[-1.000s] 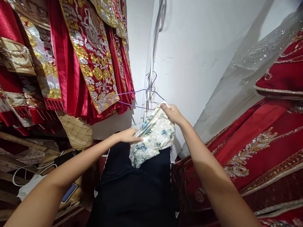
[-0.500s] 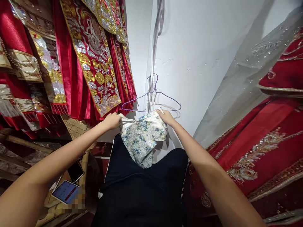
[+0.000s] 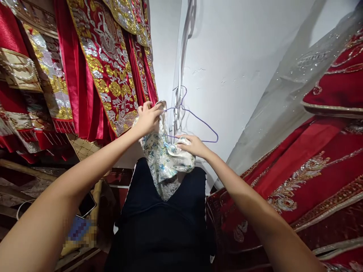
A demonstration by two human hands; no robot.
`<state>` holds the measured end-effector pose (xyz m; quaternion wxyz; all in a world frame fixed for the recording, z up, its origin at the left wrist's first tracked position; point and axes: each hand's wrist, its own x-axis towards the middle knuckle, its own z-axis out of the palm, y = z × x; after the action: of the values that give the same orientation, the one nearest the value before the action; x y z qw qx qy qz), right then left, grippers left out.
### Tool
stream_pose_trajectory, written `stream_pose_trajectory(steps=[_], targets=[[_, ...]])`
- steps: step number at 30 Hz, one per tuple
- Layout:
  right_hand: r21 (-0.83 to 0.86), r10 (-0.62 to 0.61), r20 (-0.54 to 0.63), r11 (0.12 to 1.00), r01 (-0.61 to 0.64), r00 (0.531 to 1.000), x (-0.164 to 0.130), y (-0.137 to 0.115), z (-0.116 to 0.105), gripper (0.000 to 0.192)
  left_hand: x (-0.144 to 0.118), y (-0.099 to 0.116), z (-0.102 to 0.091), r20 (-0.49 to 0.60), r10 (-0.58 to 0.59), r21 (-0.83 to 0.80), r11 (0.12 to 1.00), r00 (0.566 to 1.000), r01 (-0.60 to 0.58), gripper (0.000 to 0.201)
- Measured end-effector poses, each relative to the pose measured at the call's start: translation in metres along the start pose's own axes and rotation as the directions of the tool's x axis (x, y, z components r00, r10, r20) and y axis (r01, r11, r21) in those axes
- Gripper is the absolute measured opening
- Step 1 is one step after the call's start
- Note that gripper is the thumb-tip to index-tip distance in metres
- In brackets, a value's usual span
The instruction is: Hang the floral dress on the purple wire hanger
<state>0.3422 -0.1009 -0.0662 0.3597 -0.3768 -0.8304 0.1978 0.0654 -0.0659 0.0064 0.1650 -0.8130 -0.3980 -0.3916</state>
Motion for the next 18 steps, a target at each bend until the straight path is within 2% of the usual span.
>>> stream_pose_trajectory(steps=[4, 7, 9, 11, 12, 14, 16, 18], targets=[[-0.076, 0.021, 0.011, 0.997, -0.021, 1.000, -0.005, -0.006, -0.002, 0.062, 0.015, -0.021, 0.025, 0.111, 0.034, -0.206, 0.978, 0.993, -0.011, 0.047], [-0.140, 0.005, -0.034, 0.990, -0.009, 0.999, -0.019, 0.000, -0.023, 0.077, 0.017, -0.031, 0.033, 0.126, 0.060, -0.196, 0.980, 0.990, -0.034, 0.045], [-0.202, 0.019, -0.125, 0.978, -0.044, 0.992, -0.030, 0.006, -0.044, 0.093, 0.015, -0.034, 0.032, 0.111, 0.050, -0.157, 0.987, 0.993, -0.032, 0.044], [-0.244, 0.039, -0.286, 0.963, -0.112, 0.958, -0.038, 0.011, -0.067, 0.103, 0.013, -0.035, 0.027, 0.096, 0.047, -0.135, 0.990, 0.994, -0.034, 0.042], [-0.248, 0.043, -0.365, 0.958, -0.142, 0.930, -0.040, 0.014, -0.079, 0.099, 0.012, -0.034, 0.023, 0.092, 0.058, -0.137, 0.990, 0.994, -0.046, 0.041], [-0.202, 0.078, -0.449, 0.961, -0.186, 0.890, -0.037, 0.018, -0.102, 0.075, 0.011, -0.034, 0.016, 0.078, 0.086, -0.163, 0.984, 0.993, -0.072, 0.036], [-0.053, 0.176, -0.401, 0.975, -0.215, 0.899, -0.029, 0.021, -0.120, 0.052, 0.011, -0.033, 0.010, 0.040, 0.073, -0.193, 0.979, 0.997, -0.064, 0.029], [0.180, 0.289, -0.253, 0.952, -0.248, 0.923, -0.017, 0.021, -0.130, 0.048, 0.014, -0.032, 0.005, -0.030, -0.026, -0.201, 0.979, 0.999, 0.020, 0.021]])
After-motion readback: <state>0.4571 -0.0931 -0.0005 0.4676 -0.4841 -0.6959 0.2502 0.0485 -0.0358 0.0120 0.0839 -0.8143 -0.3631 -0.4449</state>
